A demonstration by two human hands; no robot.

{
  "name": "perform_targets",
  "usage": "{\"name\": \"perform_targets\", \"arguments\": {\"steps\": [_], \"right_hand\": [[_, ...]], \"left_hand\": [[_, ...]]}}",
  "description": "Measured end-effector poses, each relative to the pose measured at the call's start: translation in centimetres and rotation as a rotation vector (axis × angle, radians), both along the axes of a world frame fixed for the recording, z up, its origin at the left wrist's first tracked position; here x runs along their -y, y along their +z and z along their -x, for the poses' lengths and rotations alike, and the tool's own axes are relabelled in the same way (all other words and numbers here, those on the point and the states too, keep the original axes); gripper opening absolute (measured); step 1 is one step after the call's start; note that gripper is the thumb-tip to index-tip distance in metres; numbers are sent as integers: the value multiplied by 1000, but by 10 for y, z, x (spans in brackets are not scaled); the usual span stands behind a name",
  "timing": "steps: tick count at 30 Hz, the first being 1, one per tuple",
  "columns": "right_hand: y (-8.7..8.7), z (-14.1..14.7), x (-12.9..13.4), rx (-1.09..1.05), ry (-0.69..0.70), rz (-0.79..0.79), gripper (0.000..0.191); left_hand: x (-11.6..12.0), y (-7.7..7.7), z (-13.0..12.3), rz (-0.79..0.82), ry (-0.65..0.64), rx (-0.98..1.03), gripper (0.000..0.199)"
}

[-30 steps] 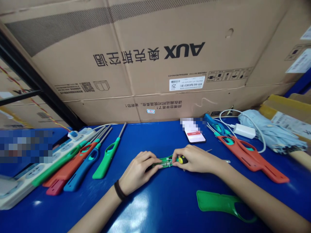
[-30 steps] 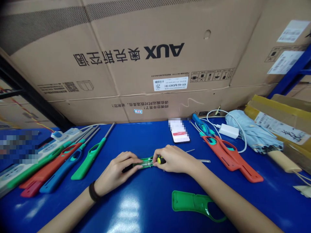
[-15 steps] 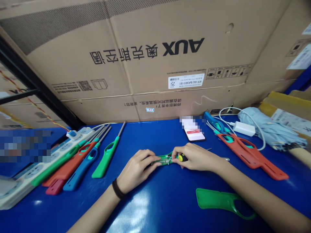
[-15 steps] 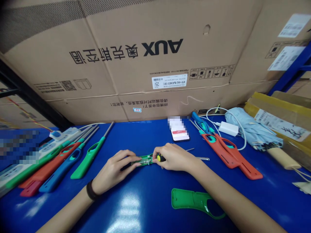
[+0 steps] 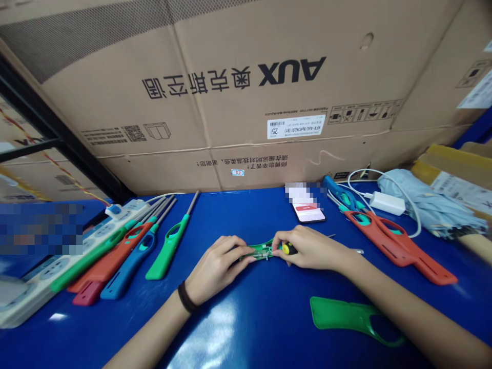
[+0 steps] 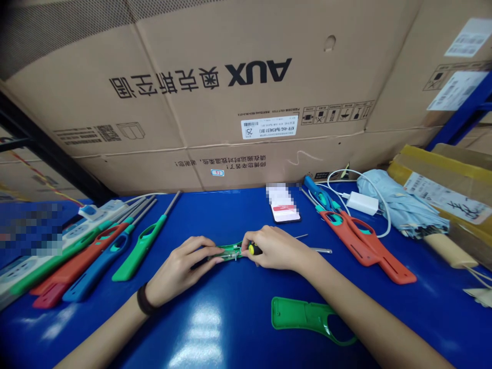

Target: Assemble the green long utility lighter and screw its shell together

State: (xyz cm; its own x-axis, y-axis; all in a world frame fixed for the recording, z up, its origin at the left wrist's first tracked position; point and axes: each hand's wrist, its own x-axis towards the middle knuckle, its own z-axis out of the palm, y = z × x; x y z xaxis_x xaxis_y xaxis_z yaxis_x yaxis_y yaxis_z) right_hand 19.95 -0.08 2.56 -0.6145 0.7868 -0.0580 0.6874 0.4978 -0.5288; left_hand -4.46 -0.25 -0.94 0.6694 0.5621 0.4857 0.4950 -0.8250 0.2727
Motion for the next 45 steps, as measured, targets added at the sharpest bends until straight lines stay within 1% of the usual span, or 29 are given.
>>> {"name": "perform_targets", "arguments": {"steps": [23,35,40,45], "right_hand": [[-3,-2,0,7,6,-42,13],[-4,0,1,-4,10,-51,13],[-4,0,0,0,5,-50,13],[-5,0,0,4,8,-58,13]], "left_hand": [[0,-1,-1,-9,-21,14,17],[0,-1,-1,-24,23,-11,15],[1,1,-2,-27,-22,8,15],[-1,1,0,-31,-82,15,19]]}}
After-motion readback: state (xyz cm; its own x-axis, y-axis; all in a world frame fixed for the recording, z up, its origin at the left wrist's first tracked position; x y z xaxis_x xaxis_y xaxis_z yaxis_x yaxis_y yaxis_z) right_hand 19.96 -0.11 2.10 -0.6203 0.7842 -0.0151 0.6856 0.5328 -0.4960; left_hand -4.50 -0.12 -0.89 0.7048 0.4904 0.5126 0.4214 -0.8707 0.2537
